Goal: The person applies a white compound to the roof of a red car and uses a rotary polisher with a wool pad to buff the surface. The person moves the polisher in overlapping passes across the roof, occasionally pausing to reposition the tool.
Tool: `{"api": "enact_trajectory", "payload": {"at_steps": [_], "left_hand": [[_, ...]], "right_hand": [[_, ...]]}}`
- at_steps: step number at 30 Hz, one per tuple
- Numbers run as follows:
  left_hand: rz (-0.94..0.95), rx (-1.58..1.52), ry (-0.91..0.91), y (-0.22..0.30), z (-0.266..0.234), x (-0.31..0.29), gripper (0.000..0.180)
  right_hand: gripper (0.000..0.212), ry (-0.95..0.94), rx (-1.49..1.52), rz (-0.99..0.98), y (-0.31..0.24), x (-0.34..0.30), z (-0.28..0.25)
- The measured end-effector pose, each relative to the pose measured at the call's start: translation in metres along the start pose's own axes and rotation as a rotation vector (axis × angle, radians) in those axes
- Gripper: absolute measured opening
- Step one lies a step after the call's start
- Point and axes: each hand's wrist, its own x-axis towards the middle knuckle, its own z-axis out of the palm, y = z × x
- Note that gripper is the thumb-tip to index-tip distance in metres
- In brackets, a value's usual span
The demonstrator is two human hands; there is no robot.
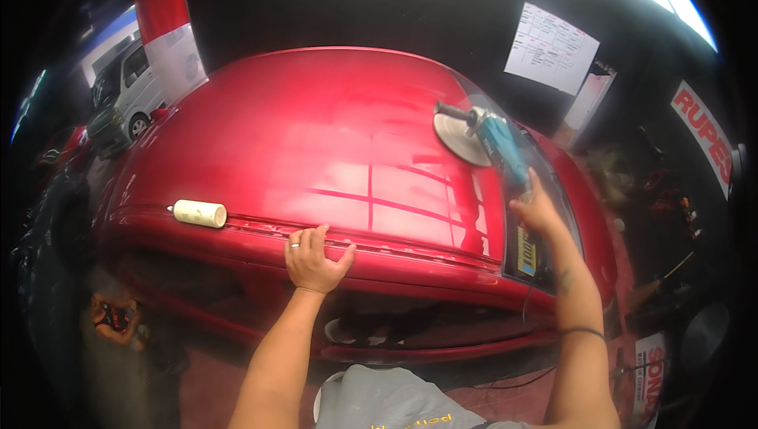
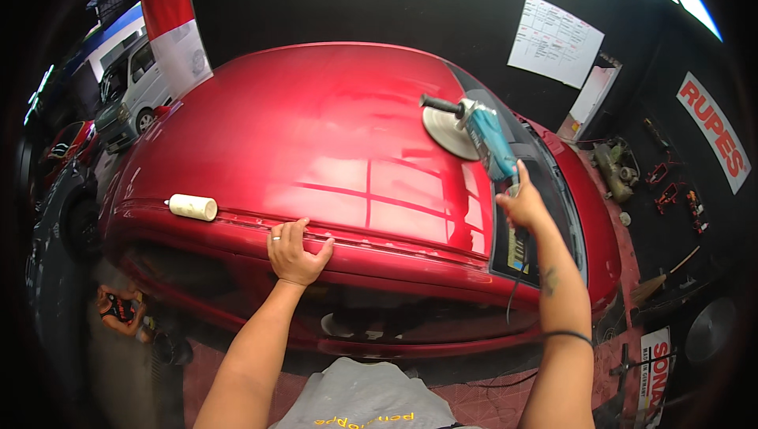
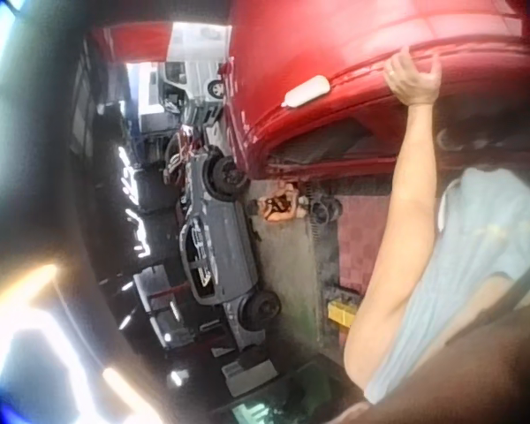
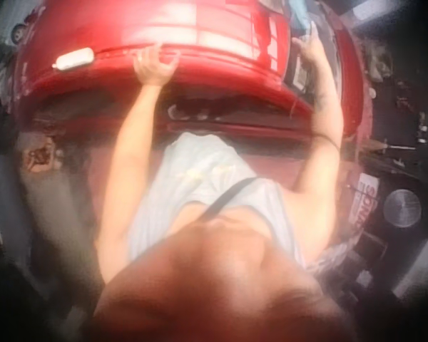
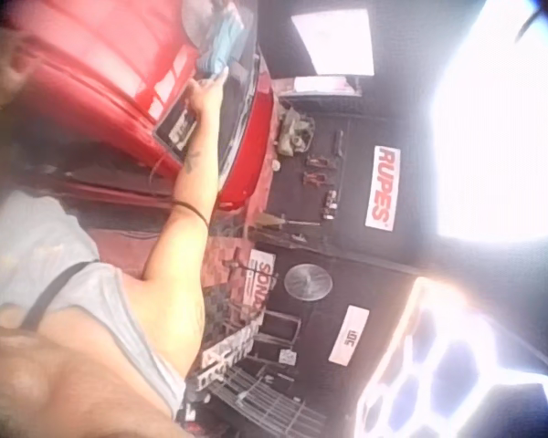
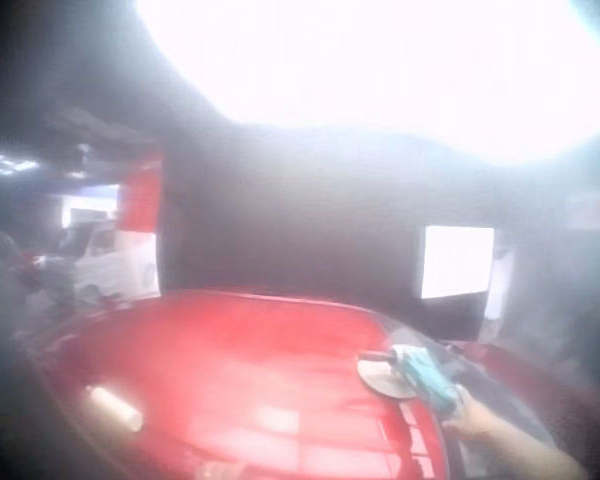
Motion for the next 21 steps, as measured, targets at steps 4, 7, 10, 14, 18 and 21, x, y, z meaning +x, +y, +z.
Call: {"api": "enact_trajectory", "payload": {"at_steps": [4, 7, 10, 14, 18, 21], "left_hand": [[-0.013, -0.005, -0.001, 0.000, 0.000, -0.003, 0.058], [-0.027, 0.009, -0.012, -0.001, 0.001, -0.005, 0.058], [-0.036, 0.010, -0.016, 0.001, 0.000, -0.005, 0.058], [-0.053, 0.014, -0.026, 0.003, 0.000, -0.004, 0.058], [-0.067, 0.024, -0.057, 0.005, 0.001, -0.004, 0.059], [-0.058, 0.030, -0.051, 0.003, 0.000, -0.006, 0.059]], "right_hand": [[0.114, -0.012, -0.014, 0.011, 0.016, -0.069, -0.010], [0.114, -0.014, 0.002, 0.001, 0.026, -0.108, -0.013], [0.113, -0.022, -0.042, -0.004, 0.026, -0.145, -0.016], [0.113, -0.042, -0.098, 0.035, 0.019, -0.177, -0.021], [0.109, 0.080, -0.333, -0.194, 0.044, -0.180, -0.017], [0.108, 0.004, -0.314, -0.059, 0.026, -0.175, -0.018]]}}
